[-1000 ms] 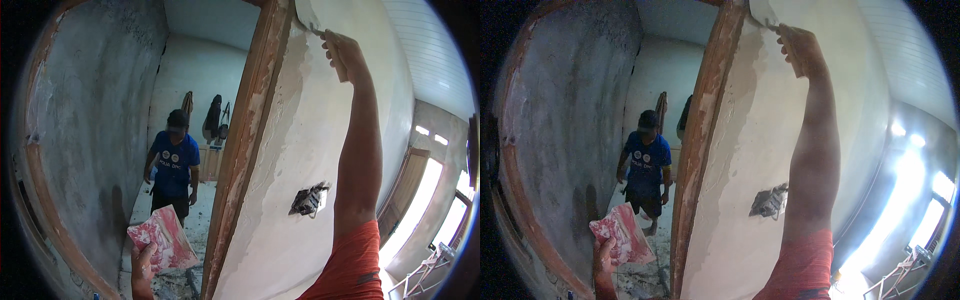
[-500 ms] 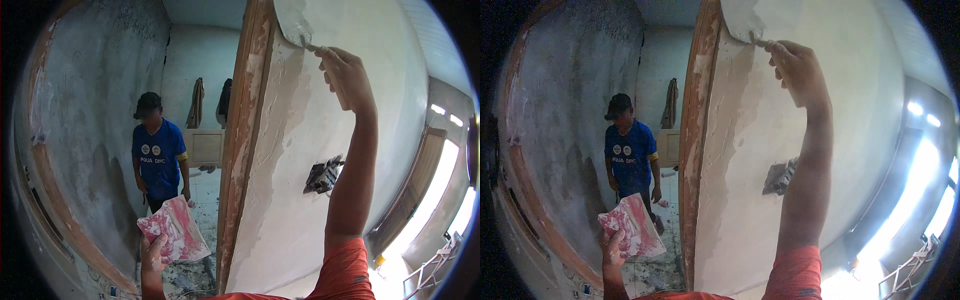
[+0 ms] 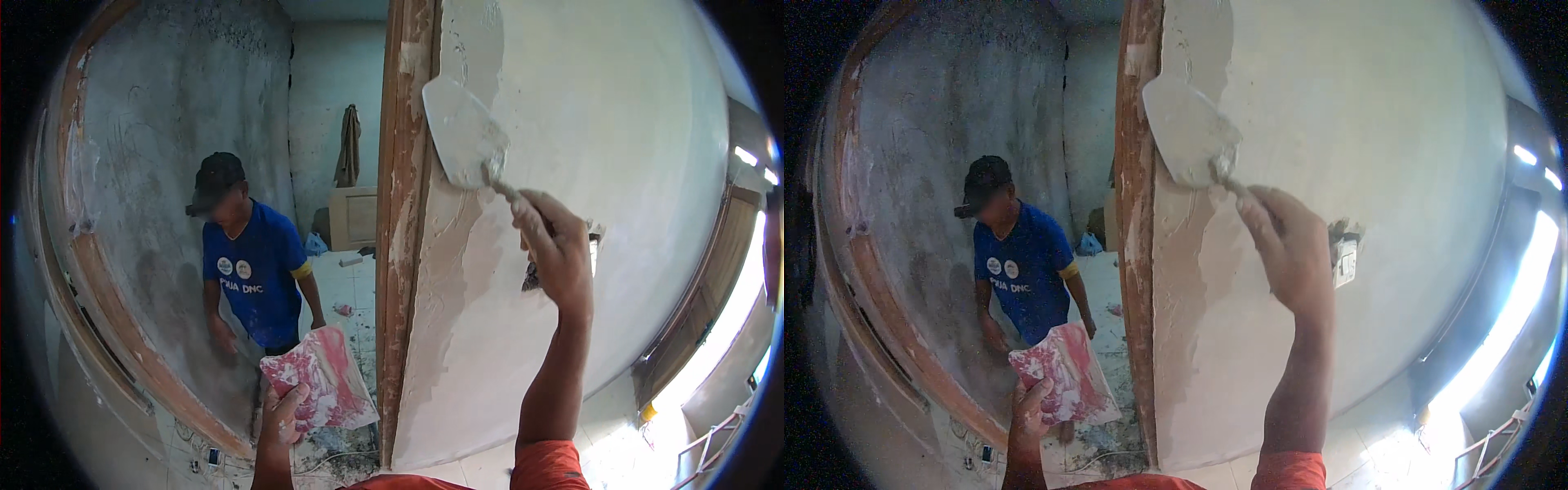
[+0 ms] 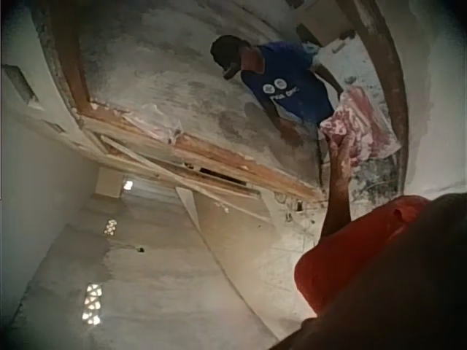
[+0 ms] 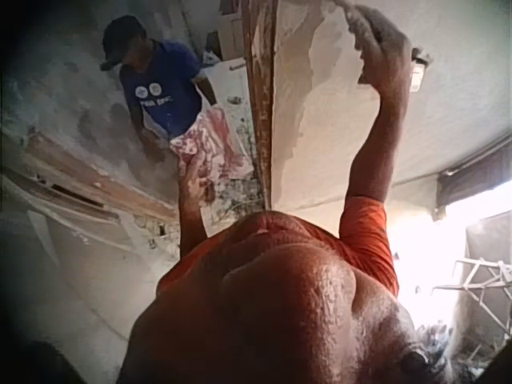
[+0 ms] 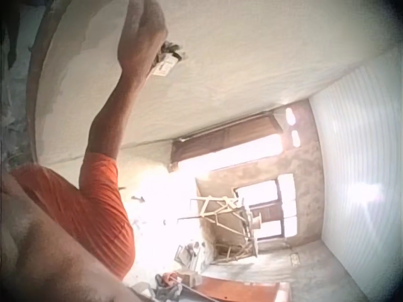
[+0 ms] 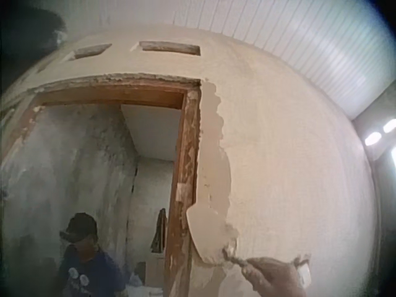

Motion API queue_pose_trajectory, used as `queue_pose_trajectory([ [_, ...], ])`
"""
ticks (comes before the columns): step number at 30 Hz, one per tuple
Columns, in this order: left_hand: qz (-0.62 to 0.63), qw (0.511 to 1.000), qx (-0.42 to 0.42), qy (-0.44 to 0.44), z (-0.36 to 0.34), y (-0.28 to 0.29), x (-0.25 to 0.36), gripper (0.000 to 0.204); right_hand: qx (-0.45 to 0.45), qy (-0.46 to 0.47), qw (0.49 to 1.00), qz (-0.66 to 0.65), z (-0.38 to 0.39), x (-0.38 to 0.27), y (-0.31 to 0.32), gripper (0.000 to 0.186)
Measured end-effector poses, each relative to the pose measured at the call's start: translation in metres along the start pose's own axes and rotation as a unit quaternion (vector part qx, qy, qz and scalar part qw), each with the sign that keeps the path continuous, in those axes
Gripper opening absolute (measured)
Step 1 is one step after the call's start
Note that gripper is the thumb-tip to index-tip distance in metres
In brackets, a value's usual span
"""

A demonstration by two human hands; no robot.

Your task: The person applies plaster to a wall and a door frame using a trowel and a small board. The person scoops plaster from the board onto the trowel and smooths it onto the surface.

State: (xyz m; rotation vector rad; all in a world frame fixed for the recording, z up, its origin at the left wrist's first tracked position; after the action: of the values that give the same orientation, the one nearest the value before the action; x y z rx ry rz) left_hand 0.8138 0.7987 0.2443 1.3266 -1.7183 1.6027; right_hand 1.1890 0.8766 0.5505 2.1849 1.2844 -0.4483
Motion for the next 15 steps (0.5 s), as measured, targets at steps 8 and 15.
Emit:
queue_pose_trajectory([
  [8, -0.042, 0.999, -0.018, 0.024, -0.002, 0.021, -0.008, 0.048, -0.07, 0.07, 0.994, 0.046, 0.087, 0.029, -0.061, 0.025],
  [15, 0.002, 0.999, 0.017, 0.032, -0.008, 0.005, -0.02, 0.053, -0.213, -0.06, 0.975, 0.003, 0.214, 0.134, -0.094, 0.025],
])
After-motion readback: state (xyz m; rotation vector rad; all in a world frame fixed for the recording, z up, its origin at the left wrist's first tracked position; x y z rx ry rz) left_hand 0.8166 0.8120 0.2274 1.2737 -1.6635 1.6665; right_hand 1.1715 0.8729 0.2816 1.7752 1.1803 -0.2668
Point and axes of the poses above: each hand's wrist, its own z-axis away from the middle knuckle, its own y-axis out of the back of the hand, x = y × z, the point moved 9 cm from there along -z, towards the middle knuckle
